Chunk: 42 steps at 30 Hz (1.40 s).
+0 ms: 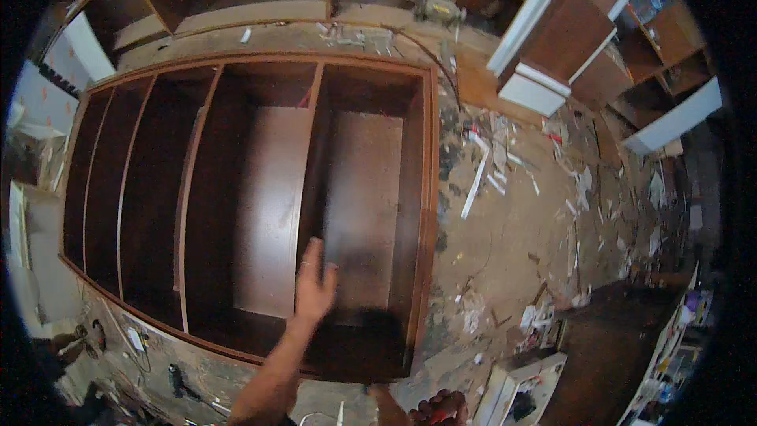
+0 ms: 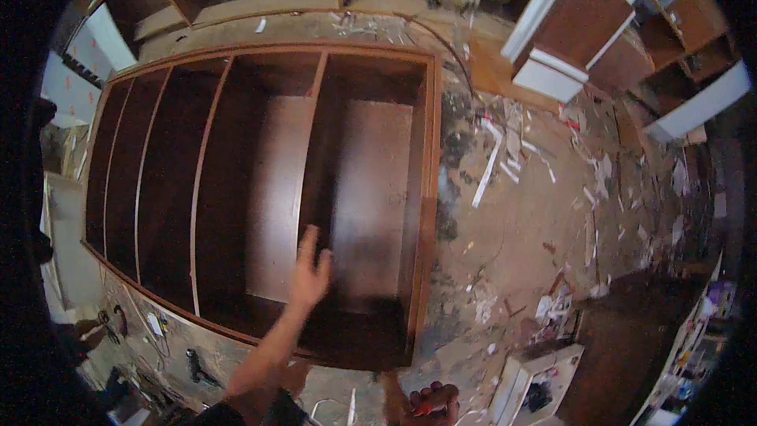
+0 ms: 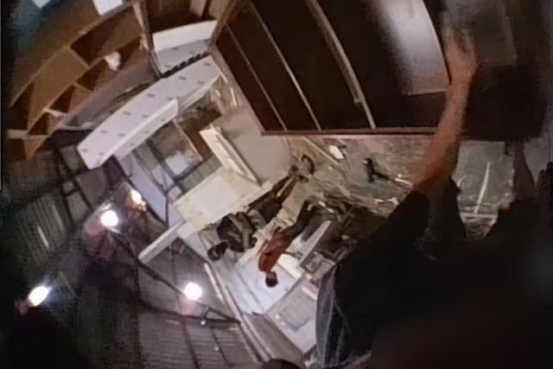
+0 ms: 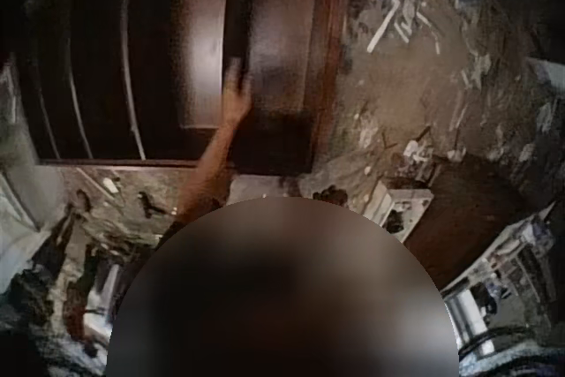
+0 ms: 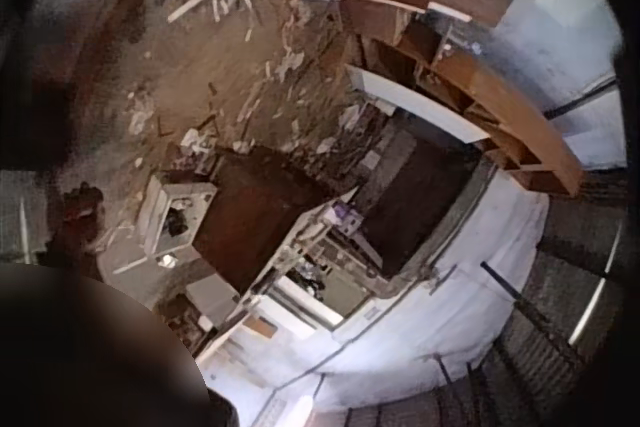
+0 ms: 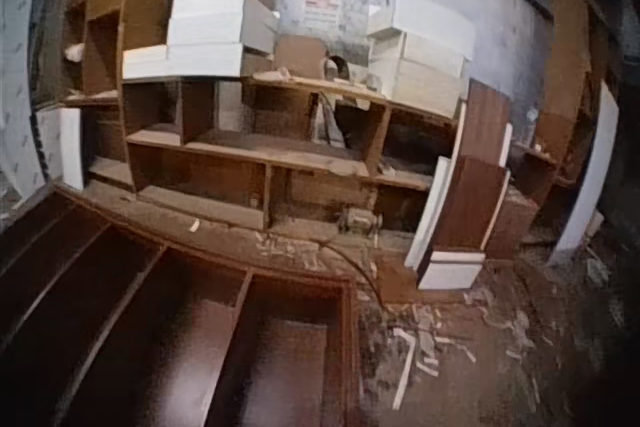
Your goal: The person applies glue from a red bottle along the edges of a wooden cabinet frame. They then press the glued edges together to join the pieces. The person continues applying glue to different sections of the cabinet frame and presses them together.
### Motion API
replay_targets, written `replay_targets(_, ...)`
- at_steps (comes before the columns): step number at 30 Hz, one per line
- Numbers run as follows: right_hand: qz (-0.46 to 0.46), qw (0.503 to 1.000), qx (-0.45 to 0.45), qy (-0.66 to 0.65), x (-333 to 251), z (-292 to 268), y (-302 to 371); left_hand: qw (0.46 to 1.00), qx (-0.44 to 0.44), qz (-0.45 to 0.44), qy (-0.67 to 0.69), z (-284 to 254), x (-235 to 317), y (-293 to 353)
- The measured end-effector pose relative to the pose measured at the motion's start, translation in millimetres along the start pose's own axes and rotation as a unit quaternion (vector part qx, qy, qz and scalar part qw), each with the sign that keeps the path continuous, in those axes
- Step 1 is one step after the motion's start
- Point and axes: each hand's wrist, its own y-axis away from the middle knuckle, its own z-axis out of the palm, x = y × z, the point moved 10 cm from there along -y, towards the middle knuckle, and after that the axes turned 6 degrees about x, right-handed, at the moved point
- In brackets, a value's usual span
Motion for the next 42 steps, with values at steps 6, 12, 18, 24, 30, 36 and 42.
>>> replay_targets(6,0.176,0.976,0.051,-0.119,-42.8,8.8,-57.8,0.938,-0.286,-0.195,-0.029,195.0,8.7,137.0)
replay_targets(12,0.223,0.968,-0.025,-0.115,-159.2,9.8,-182.4,0.919,-0.152,-0.354,-0.081,205.5,9.7,248.9)
replay_targets(18,0.264,0.955,-0.100,-0.091,-216.7,30.0,-254.0,0.844,-0.171,-0.462,-0.211,201.3,16.3,277.4)
replay_targets(24,0.330,0.926,-0.184,-0.010,-219.8,53.4,-237.5,0.830,-0.146,-0.441,-0.310,207.6,54.7,297.0)
replay_targets(30,0.367,0.898,-0.241,0.033,-195.8,53.5,-192.3,0.808,-0.318,-0.362,-0.338,184.3,39.3,351.5)
replay_targets(36,0.400,0.871,-0.282,0.043,-155.4,36.0,-146.3,0.847,-0.335,-0.214,-0.353,156.1,56.8,377.3)
replay_targets(42,0.570,0.743,-0.352,-0.017,-106.8,37.4,4.0,0.944,-0.212,-0.251,0.022,-48.3,101.6,433.7)
